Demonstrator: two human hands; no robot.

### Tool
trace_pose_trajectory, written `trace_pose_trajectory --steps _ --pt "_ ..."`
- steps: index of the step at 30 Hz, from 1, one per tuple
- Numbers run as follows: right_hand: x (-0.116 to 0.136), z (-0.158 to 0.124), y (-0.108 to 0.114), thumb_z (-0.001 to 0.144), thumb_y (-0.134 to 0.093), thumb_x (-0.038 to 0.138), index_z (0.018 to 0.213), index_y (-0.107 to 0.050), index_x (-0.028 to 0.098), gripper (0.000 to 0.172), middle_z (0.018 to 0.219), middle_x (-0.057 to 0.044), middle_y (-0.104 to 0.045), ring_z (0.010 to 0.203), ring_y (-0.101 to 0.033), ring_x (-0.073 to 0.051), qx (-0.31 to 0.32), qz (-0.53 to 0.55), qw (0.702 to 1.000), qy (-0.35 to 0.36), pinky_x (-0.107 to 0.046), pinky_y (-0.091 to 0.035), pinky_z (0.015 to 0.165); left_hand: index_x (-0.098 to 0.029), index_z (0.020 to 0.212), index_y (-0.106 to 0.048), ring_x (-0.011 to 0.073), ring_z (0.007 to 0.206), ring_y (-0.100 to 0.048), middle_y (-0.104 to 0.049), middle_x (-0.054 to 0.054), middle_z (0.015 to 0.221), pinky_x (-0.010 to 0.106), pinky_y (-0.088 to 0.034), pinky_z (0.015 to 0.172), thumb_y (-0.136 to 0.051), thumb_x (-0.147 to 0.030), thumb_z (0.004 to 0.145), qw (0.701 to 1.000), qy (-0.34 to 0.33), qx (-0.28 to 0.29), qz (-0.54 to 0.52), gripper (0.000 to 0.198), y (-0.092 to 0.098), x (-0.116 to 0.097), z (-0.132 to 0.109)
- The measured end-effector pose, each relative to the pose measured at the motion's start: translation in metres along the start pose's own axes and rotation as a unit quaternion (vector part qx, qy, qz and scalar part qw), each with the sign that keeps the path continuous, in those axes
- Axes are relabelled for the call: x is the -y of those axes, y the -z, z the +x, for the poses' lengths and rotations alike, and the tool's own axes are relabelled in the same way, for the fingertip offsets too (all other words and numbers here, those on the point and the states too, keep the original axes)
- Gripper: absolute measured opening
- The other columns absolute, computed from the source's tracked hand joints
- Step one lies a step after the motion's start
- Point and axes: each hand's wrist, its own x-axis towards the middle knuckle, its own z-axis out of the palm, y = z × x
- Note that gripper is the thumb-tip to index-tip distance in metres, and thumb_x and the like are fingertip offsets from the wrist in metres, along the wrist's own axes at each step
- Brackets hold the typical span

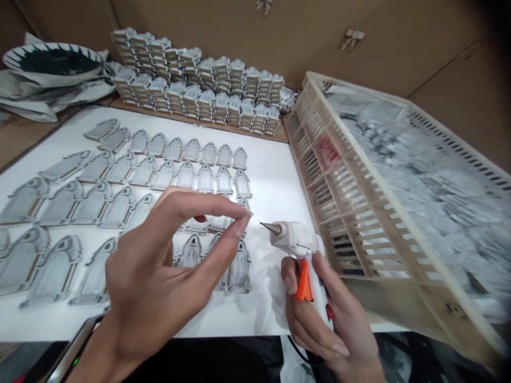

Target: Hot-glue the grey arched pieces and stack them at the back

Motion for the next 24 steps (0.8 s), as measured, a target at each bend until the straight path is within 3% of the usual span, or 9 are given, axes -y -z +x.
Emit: trace_pose_trajectory --steps 24 --pt "0.0001 0.0010 -0.0029 0.115 -0.056 0.058 0.102 -0.078 0.016 0.049 0.039 0.014 -0.031 0.027 -0.013 -0.003 -0.008 -0.007 1.000 -0.002 -0.011 -0.030 0.037 -0.035 0.122 -0.076 0.0233 0.099 -0.076 -0.078 -0.003 0.108 0.048 -0.061 0.082 -0.076 -0.014 0.101 1.000 0.008 -0.006 -0.013 0.029 -0.0009 0.0007 -0.0004"
